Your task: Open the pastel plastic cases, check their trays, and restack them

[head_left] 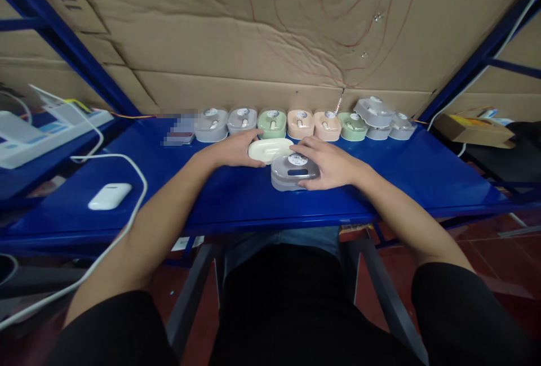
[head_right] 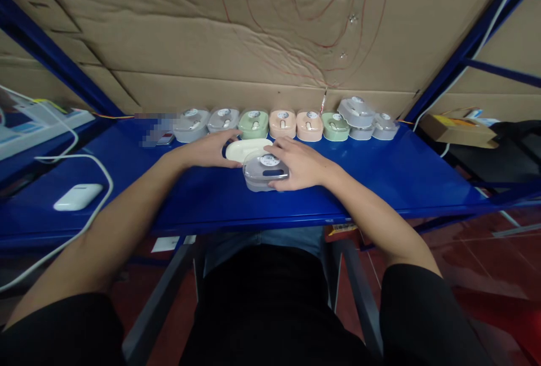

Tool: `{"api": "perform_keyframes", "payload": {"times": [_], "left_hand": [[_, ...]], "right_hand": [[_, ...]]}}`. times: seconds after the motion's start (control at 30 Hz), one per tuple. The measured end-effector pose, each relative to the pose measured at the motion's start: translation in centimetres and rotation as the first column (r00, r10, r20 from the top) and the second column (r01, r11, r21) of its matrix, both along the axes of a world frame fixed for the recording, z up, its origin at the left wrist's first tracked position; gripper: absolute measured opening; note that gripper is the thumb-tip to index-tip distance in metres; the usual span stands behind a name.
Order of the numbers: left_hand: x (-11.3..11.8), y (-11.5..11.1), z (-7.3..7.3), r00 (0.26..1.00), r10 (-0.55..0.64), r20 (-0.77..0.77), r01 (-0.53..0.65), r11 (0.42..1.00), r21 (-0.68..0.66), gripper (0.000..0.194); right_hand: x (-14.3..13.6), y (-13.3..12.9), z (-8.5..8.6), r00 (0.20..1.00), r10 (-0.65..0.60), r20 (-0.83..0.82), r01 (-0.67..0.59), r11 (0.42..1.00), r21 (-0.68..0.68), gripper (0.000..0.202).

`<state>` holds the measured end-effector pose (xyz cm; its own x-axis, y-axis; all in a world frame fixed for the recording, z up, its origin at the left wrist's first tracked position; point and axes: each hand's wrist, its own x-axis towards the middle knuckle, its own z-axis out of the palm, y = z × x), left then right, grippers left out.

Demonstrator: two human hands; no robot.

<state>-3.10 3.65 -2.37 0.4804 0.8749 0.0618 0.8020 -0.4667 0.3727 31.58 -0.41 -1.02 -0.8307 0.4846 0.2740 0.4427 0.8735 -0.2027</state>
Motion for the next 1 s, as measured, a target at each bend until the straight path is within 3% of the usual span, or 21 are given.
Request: {"api": "perform_keyframes", "payload": {"times": [0.3,0.5,0.77,1.0], "left_hand": [[-0.1,0.1,-0.1,1.0,-0.012,0.002,0.012,1.0,0.006,0.12],[-0.1,0.2,-0.3,0.999,-0.012,0.038,0.012,1.0,0.006,0.119],[-0.2,0.2,-0.2,0.999,-0.017,0.039,0.016,1.0,0.014,0.116],[0.3,-0.2,-0.4,0.996,-0.038,0.085,0.038,0.999,0.0,0.119]], "right_hand": [[-0.2,0.6,-1.0,0.999,0.033,0.012,-0.034,0.999,0.007,0.095],[-0.1,0.7,-1.2,1.0,0.009,0.023,-0.007,0.996,-0.093,0.1],[-0.4,1.0,-2.1,0.999,0.013,-0.034,-0.017,0.993,-0.115,0.109],[0.6,1.2,-0.8,0.993,0.05,-0.103,-0.065,0.987,-0.149,0.109]]}}
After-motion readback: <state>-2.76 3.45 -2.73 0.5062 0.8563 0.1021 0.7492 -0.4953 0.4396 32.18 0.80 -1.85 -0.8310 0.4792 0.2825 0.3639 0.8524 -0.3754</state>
